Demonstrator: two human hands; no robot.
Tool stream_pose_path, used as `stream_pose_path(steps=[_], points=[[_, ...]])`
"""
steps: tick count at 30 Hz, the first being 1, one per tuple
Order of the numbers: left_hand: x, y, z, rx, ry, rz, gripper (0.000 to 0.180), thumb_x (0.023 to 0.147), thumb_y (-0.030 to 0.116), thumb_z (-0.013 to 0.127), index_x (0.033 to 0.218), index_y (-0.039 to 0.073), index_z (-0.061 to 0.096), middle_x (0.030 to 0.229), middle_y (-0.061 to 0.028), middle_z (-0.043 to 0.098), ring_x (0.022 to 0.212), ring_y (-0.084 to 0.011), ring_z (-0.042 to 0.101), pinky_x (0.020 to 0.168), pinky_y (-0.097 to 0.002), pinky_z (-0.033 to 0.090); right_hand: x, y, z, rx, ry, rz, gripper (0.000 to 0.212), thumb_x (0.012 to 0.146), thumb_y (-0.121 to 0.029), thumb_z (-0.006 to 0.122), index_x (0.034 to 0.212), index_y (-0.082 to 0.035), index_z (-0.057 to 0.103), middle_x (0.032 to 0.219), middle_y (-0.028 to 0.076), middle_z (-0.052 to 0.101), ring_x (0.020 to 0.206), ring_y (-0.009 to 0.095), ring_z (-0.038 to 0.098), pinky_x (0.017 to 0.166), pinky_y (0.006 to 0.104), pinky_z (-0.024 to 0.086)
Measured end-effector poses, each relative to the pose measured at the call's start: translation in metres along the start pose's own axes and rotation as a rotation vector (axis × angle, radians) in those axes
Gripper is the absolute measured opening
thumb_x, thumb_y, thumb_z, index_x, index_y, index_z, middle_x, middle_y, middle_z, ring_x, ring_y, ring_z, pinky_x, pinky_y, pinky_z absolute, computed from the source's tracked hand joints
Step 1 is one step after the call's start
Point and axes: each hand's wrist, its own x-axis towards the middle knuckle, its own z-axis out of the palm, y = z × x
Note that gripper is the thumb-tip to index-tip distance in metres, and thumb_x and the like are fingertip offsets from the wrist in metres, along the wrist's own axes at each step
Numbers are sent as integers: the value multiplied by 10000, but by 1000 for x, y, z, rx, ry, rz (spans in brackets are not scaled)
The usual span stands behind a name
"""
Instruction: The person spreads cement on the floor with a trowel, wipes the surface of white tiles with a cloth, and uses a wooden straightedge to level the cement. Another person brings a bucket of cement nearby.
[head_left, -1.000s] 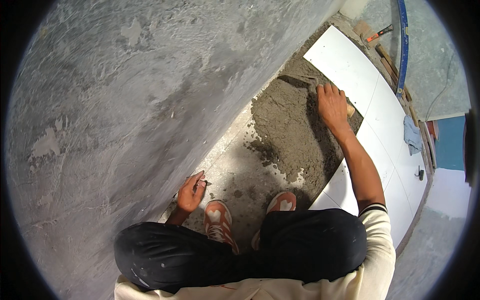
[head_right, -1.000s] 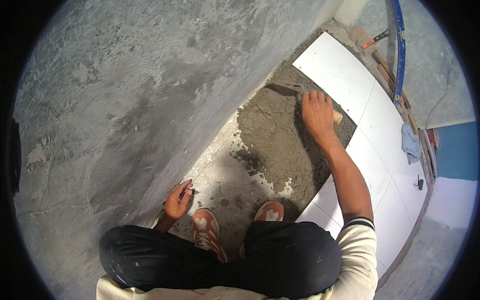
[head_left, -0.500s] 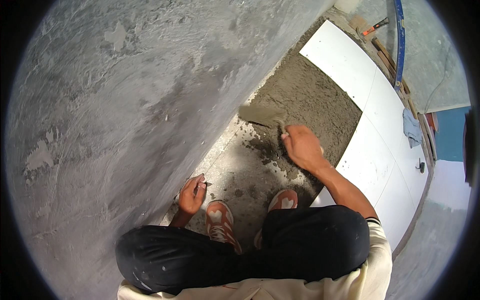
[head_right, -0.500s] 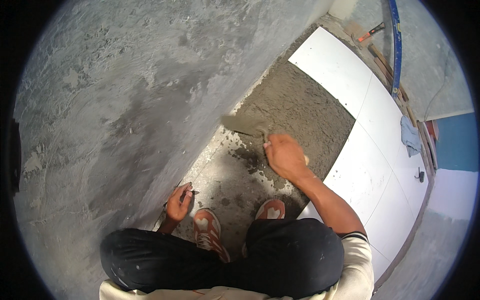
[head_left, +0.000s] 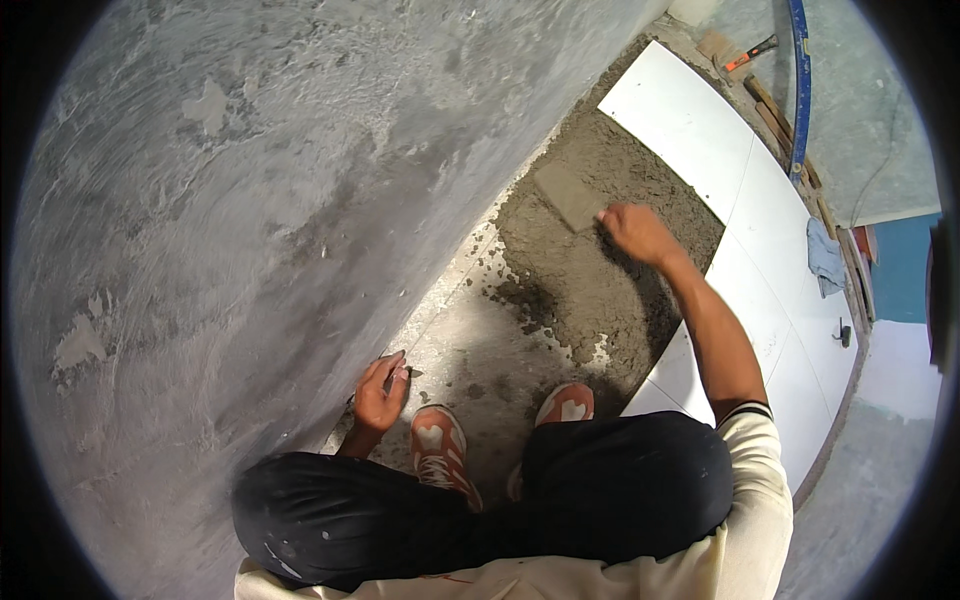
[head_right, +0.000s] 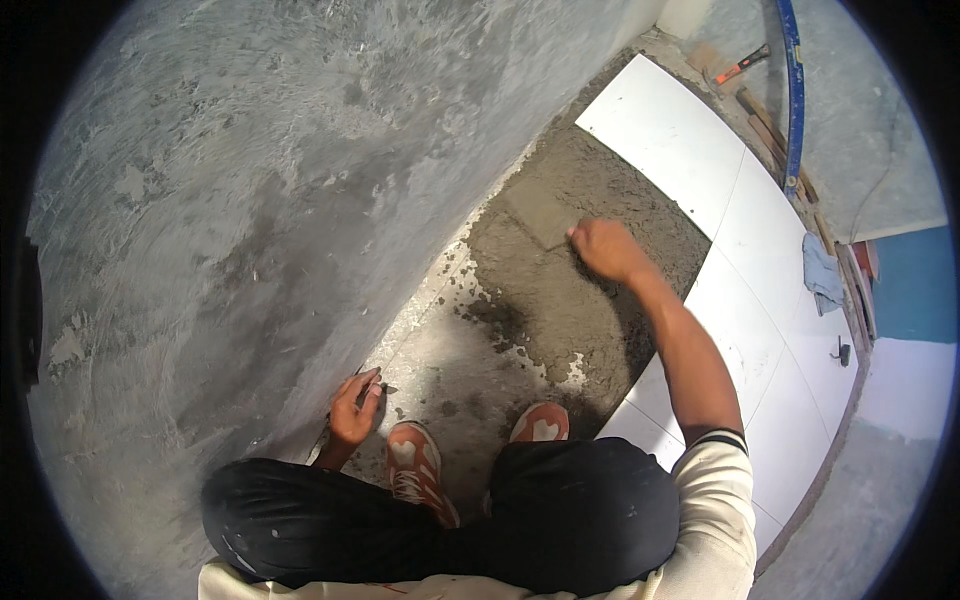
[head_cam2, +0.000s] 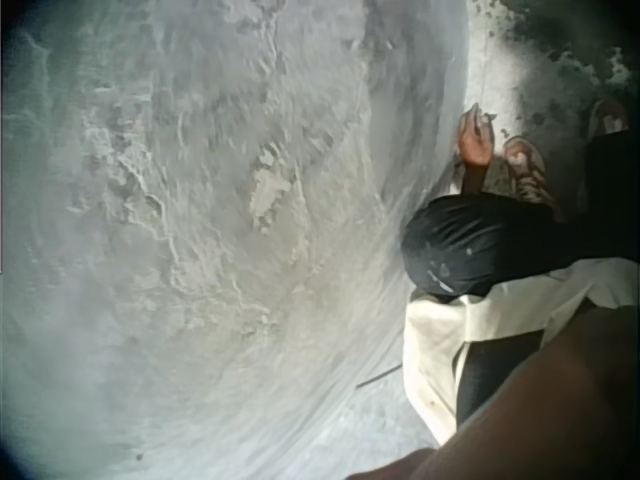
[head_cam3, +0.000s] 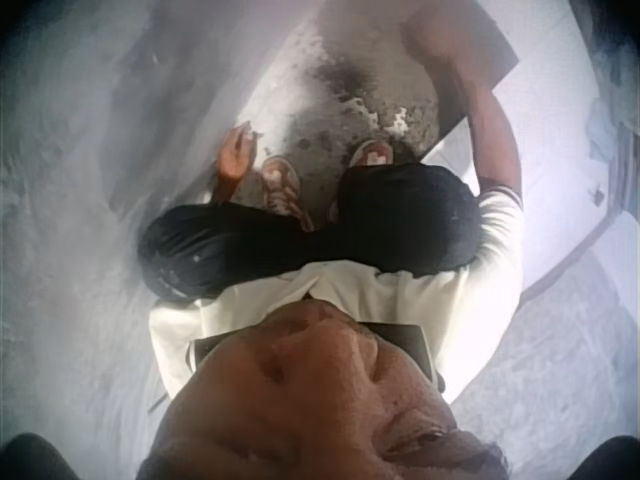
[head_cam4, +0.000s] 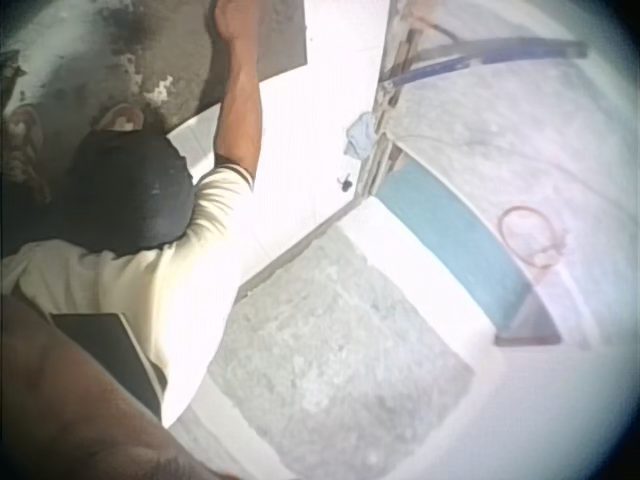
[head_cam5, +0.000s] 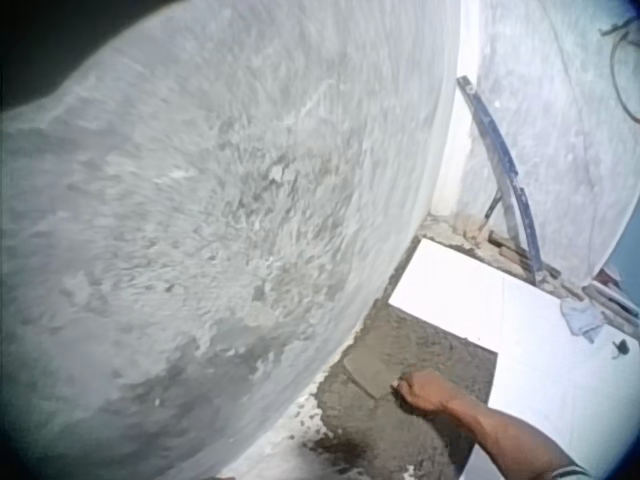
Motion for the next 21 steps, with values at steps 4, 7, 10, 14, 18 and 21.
stream_pose_path(steps=[4,7,10,14,18,21], points=[[-3,-1,-3,-3,13,-8,313,1017,79,641,1297,-56,674,1166,-201,718,1090,-274,721,958,-355,543,-52,-52,25,5,-124,-151,449,1095,-371,445,1075,9,682,1004,306,716,966,503,689,902,588,537],[-2,4,-3,0,3,-25,315,1019,80,636,1299,-61,671,1166,-201,718,1089,-277,721,955,-352,544,-48,-37,18,86,7,-86,485,1105,-411,433,1111,16,664,1065,313,706,1013,483,690,913,574,529],[-1,5,-2,-26,4,-23,311,1017,77,631,1287,-72,667,1155,-211,717,1077,-302,722,953,-368,545,7,27,-22,58,120,120,517,1104,-439,440,1116,21,675,1070,308,710,1039,479,686,942,565,522],[0,5,3,-56,11,-23,303,1007,63,627,1271,-79,670,1131,-222,721,1051,-331,728,939,-383,552,60,87,-61,114,167,244,518,1077,-433,496,1227,20,697,1052,246,755,946,401,724,899,518,545],[-3,2,-5,31,13,12,296,1017,77,634,1273,-63,683,1129,-210,724,1065,-309,725,942,-362,550,79,78,-74,217,22,320,487,1073,-413,513,1192,17,709,907,202,747,814,324,721,829,488,549],[-4,4,-5,38,22,11,290,1008,77,643,1258,-63,688,1113,-217,727,1052,-330,726,938,-375,552,76,69,-74,137,-43,235,477,1076,-404,505,1139,21,712,917,213,740,856,345,715,835,508,545]])
